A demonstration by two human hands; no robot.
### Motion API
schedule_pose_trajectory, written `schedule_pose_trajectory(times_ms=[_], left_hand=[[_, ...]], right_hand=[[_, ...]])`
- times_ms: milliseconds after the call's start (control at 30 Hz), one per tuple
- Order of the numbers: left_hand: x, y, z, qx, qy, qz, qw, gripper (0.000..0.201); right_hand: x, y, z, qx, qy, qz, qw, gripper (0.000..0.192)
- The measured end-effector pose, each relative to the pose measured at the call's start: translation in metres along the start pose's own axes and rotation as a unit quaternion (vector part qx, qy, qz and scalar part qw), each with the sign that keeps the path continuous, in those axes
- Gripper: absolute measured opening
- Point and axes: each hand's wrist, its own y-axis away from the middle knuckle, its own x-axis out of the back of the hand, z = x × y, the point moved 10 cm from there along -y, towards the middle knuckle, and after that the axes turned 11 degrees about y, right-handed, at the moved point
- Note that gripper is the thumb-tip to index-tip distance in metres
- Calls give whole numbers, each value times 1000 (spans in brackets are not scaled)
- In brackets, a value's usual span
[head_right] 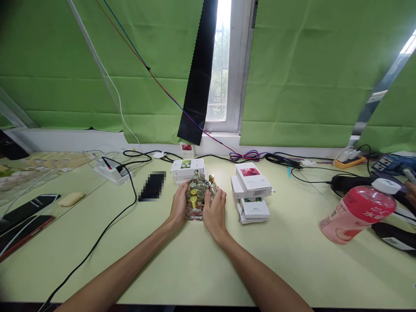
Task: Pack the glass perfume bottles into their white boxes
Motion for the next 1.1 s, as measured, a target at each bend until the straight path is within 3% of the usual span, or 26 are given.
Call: schedule_pose_trajectory(times_ms=[300, 633, 1100], left_hand=[[-2, 7, 2, 13, 67, 30, 997, 35], [-13, 12, 4, 16, 94, 0, 995, 36], [-13, 13, 2, 12, 74, -15, 997, 37]], right_hand=[[4, -1, -2, -20, -14, 4, 1000, 53], [8, -9, 1, -31, -23, 10, 999, 57], [7, -10, 4, -28, -26, 19, 999, 62]])
